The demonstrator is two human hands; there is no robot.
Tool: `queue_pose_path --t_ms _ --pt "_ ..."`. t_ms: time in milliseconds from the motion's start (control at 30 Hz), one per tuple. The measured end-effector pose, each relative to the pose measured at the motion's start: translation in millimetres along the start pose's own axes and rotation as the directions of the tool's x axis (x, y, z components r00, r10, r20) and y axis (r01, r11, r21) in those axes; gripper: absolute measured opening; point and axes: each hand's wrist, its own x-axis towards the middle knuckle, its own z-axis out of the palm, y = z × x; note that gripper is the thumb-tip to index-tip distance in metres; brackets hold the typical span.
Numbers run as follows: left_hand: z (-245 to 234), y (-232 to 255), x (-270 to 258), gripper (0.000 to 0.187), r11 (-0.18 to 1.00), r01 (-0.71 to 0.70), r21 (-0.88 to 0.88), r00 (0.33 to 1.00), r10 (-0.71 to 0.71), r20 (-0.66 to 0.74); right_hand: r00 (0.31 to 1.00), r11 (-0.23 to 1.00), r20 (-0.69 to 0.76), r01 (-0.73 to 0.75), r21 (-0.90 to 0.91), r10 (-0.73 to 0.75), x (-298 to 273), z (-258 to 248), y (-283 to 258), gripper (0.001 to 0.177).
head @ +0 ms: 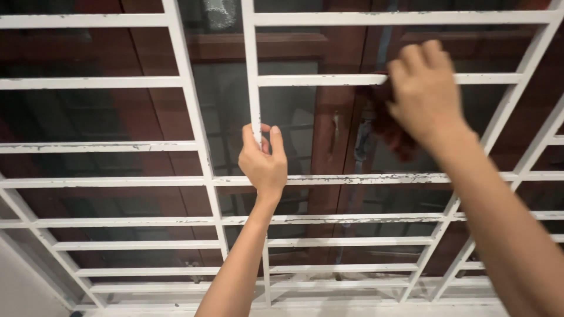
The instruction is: The person wipes the white metal window grilles with a dark cloth, moving systematically across horizontal and vertical bars. The person uses one hand to hold the grille steady while the other hand wipes the surface.
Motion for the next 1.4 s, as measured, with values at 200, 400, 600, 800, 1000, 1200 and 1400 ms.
queue_pose_path --t_ms 200,400,600,800,1000,1200,1400 --pt "-0.7 -1.4 -1.6 0.018 1.000 0.018 -0.018 1.000 -0.018 0.016 0.956 0.876 -0.284 0.080 0.475 0.066 92.4 -36.8 -102.8 0.013" --pt "-4.1 -16.7 1.1 0.023 0.989 -0.095 -0.111 0.995 0.096 0.006 0.919 0.846 -0.337 0.008 0.533 0.203 121.4 -57.6 -145.3 0.010" --pt "-8.0 -16.0 2.3 0.027 0.964 -0.057 -0.259 0.996 0.074 0.055 0.962 0.964 -0.272 0.067 0.258 0.006 43.9 -33.0 -44.3 0.026" --pt "-6.5 -17.6 2.4 0.026 0.959 -0.106 -0.264 0.992 0.122 0.044 0.978 0.951 0.126 -0.123 -0.284 0.164 -103.6 25.9 95.9 0.061" --pt "-1.8 -9.7 -0.3 0.024 0.986 -0.042 -0.159 0.999 0.047 0.028 0.944 0.906 0.052 -0.297 -0.303 0.327 -91.0 19.7 60.3 0.067" --pt "7.2 -22.1 -1.4 0.029 0.996 -0.081 -0.032 0.995 0.079 -0.055 0.914 0.907 -0.105 -0.363 0.213 0.391 14.6 -21.6 -49.9 0.047" --pt "-2.5 -16.1 0.2 0.042 0.994 -0.069 -0.084 0.997 0.066 -0.034 0.909 0.852 -0.205 -0.234 0.469 0.362 120.3 -45.9 -159.9 0.021"
